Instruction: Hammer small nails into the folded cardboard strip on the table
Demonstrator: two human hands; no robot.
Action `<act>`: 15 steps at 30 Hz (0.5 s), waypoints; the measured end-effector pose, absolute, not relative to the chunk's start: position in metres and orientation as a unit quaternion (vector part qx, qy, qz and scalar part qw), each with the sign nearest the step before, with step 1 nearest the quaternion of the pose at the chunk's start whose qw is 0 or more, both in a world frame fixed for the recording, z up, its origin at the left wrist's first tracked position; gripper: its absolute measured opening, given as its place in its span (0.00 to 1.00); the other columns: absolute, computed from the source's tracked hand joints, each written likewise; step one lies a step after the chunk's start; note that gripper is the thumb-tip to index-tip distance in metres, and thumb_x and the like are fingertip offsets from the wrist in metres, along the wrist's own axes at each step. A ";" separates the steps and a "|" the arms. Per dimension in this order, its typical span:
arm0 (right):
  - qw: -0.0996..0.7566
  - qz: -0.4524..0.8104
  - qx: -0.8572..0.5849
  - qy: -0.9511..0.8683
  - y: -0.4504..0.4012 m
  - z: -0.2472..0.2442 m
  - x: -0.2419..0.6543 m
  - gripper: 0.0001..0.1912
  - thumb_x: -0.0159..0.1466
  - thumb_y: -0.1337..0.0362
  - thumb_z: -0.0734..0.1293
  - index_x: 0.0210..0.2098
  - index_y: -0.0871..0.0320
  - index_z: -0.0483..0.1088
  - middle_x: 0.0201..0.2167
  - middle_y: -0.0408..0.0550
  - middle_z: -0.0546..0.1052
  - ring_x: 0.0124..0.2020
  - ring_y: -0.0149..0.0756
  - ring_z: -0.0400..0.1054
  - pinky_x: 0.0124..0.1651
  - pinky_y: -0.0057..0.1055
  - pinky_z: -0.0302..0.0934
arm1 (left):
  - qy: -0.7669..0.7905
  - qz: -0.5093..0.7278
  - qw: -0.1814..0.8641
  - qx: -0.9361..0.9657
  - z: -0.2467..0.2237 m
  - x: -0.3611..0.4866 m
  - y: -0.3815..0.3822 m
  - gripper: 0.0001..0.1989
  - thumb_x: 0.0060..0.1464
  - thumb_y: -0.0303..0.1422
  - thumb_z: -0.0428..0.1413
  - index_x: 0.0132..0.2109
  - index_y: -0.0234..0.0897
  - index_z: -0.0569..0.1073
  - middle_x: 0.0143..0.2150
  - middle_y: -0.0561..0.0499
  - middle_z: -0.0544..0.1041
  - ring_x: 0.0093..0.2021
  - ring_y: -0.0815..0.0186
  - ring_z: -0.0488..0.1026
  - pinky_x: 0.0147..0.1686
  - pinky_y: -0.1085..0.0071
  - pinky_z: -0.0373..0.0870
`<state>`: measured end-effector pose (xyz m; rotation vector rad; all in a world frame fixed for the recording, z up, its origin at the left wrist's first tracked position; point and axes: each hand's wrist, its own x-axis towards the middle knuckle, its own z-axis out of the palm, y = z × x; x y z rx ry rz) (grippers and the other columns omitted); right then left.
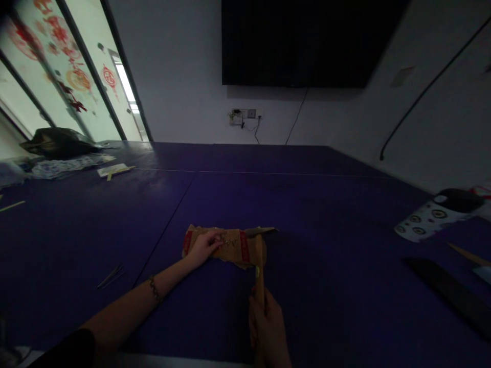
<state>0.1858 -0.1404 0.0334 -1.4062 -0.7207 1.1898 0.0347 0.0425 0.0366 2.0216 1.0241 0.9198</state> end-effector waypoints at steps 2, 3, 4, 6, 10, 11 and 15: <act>0.535 0.494 -0.606 -0.320 -0.141 0.036 0.184 0.20 0.52 0.49 0.63 0.34 0.58 0.59 0.09 0.28 0.55 0.07 0.19 0.45 0.06 0.17 0.46 | 0.390 0.348 0.343 0.781 0.036 0.035 0.042 0.10 0.47 0.26 0.55 0.40 0.33 0.73 0.28 0.51 0.76 0.29 0.68 0.71 0.33 0.73 0.67; 0.530 0.486 -0.613 -0.329 -0.140 0.038 0.183 0.19 0.53 0.50 0.63 0.34 0.58 0.59 0.09 0.28 0.56 0.07 0.19 0.45 0.07 0.17 0.47 | 0.388 0.344 0.340 0.785 0.036 0.036 0.042 0.08 0.47 0.26 0.55 0.37 0.34 0.74 0.28 0.51 0.76 0.29 0.68 0.71 0.33 0.73 0.67; 0.526 0.477 -0.619 -0.335 -0.140 0.039 0.183 0.19 0.53 0.50 0.63 0.34 0.58 0.59 0.09 0.28 0.56 0.07 0.19 0.46 0.07 0.17 0.47 | 0.386 0.341 0.336 0.788 0.036 0.036 0.042 0.05 0.47 0.27 0.56 0.34 0.34 0.75 0.28 0.51 0.76 0.29 0.68 0.71 0.33 0.73 0.67; 0.519 0.468 -0.629 -0.340 -0.140 0.041 0.183 0.18 0.53 0.51 0.62 0.34 0.59 0.59 0.09 0.29 0.56 0.07 0.19 0.46 0.07 0.17 0.47 | 0.387 0.339 0.330 0.791 0.037 0.036 0.041 0.03 0.46 0.27 0.56 0.31 0.35 0.75 0.27 0.52 0.76 0.29 0.68 0.71 0.33 0.74 0.67; 0.512 0.482 -0.626 -0.337 -0.140 0.040 0.185 0.19 0.53 0.49 0.62 0.34 0.59 0.58 0.09 0.28 0.56 0.06 0.19 0.46 0.06 0.18 0.48 | 0.412 0.354 0.329 0.773 0.038 0.038 0.040 0.04 0.47 0.29 0.57 0.29 0.35 0.76 0.26 0.52 0.76 0.27 0.68 0.71 0.31 0.74 0.66; 0.513 0.485 -0.624 -0.334 -0.141 0.039 0.186 0.20 0.53 0.49 0.62 0.34 0.59 0.58 0.09 0.28 0.56 0.06 0.19 0.46 0.06 0.18 0.49 | 0.418 0.357 0.329 0.768 0.038 0.038 0.039 0.04 0.46 0.30 0.57 0.28 0.34 0.76 0.26 0.52 0.76 0.27 0.67 0.71 0.31 0.74 0.66; 0.527 0.492 -0.614 -0.321 -0.141 0.036 0.188 0.20 0.53 0.49 0.62 0.35 0.58 0.57 0.09 0.27 0.55 0.06 0.19 0.46 0.06 0.17 0.48 | 0.428 0.361 0.331 0.760 0.039 0.040 0.041 0.04 0.45 0.30 0.58 0.28 0.34 0.75 0.25 0.52 0.76 0.28 0.67 0.71 0.31 0.74 0.65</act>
